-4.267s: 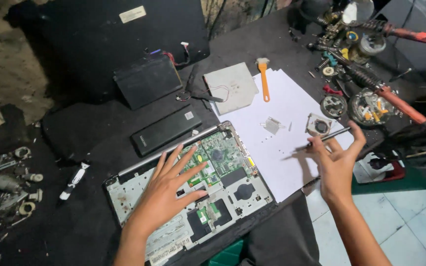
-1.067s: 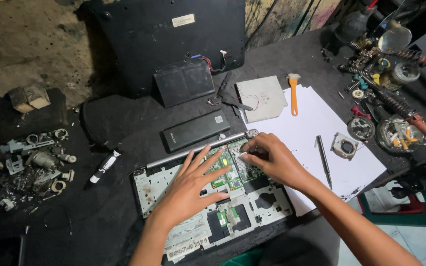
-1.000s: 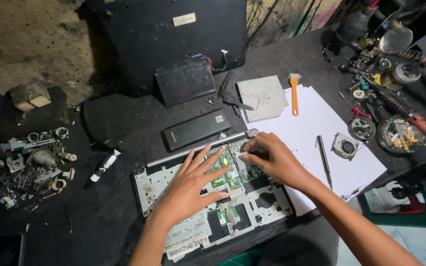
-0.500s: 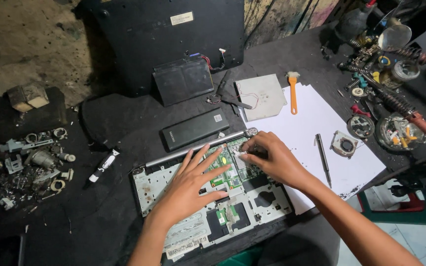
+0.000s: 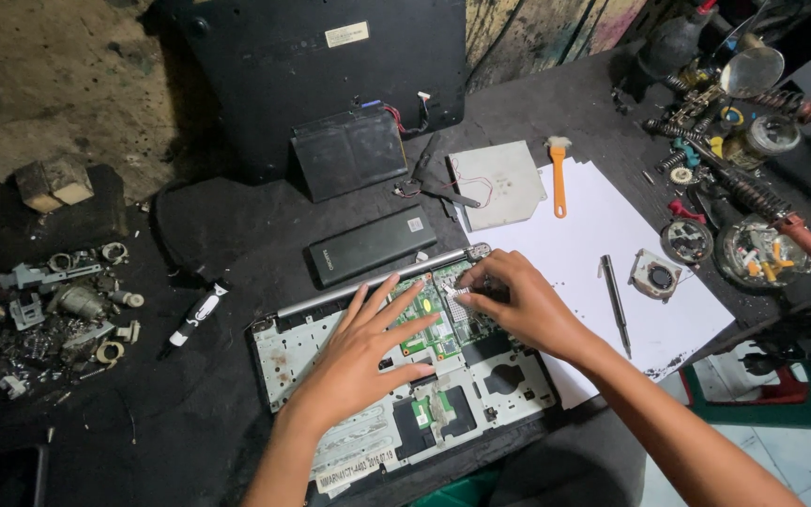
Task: Repairing a laptop by unscrewing the motherboard, cleaning it with a brush, and repositioning components.
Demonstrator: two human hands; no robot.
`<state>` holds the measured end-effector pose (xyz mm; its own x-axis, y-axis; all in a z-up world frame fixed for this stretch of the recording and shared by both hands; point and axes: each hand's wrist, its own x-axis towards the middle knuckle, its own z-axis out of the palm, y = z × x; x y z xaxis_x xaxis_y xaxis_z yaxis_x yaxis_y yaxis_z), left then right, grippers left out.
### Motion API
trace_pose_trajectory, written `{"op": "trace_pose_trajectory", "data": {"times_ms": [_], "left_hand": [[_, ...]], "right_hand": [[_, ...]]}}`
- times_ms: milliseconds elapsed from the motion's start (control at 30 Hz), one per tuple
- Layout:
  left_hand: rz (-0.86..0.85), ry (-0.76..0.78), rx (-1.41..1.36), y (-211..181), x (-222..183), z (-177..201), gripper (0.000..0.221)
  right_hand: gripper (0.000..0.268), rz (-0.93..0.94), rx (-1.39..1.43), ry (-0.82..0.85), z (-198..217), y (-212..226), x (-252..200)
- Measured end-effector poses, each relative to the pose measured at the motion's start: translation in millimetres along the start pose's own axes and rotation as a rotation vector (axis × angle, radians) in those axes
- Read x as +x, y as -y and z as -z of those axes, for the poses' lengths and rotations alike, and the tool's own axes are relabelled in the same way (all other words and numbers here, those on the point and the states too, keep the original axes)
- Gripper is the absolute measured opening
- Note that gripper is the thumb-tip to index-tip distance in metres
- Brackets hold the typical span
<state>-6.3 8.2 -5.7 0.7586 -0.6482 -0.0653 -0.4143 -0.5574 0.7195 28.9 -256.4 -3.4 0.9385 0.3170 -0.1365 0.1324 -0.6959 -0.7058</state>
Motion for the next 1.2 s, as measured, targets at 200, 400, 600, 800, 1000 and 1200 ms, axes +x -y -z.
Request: {"op": "trace_pose_trajectory", "data": {"times_ms": [200,400,600,800,1000,1200], "left_hand": [[-0.004,0.008,0.0,-1.8,0.2,2.2,0.061],[-0.004,-0.001,-0.005,-0.8,-0.8,0.1,0.061],[0.029,0.035,-0.015,-6.9,0.3,6.4,0.06],[0.104,0.106,-0.01,-4.5,6.1,6.9,0.064],[0.052,0.104,0.043,3.5,9.3,0.0,0.067],[0.208,0.178,-0.006,-1.8,12.3,2.8,0.067]], "right_hand": [[0.027,0.01,0.001,-0.004,-0.6,-1.2,0.5],[0.028,0.0,0.005,0.002,-1.1,-1.7,0.0],[0.026,-0.157,0.232,-0.1,21.2,19.1,-12.4],[0.014,-0.197,0.046,-0.547,56.7,-49.9,-64.9],[0.04,-0.676,-0.361,-0.289,61.4,-58.2,-102.1],[0.031,-0.609,-0.27,-0.265,70.6,-74.2,-102.9]]}}
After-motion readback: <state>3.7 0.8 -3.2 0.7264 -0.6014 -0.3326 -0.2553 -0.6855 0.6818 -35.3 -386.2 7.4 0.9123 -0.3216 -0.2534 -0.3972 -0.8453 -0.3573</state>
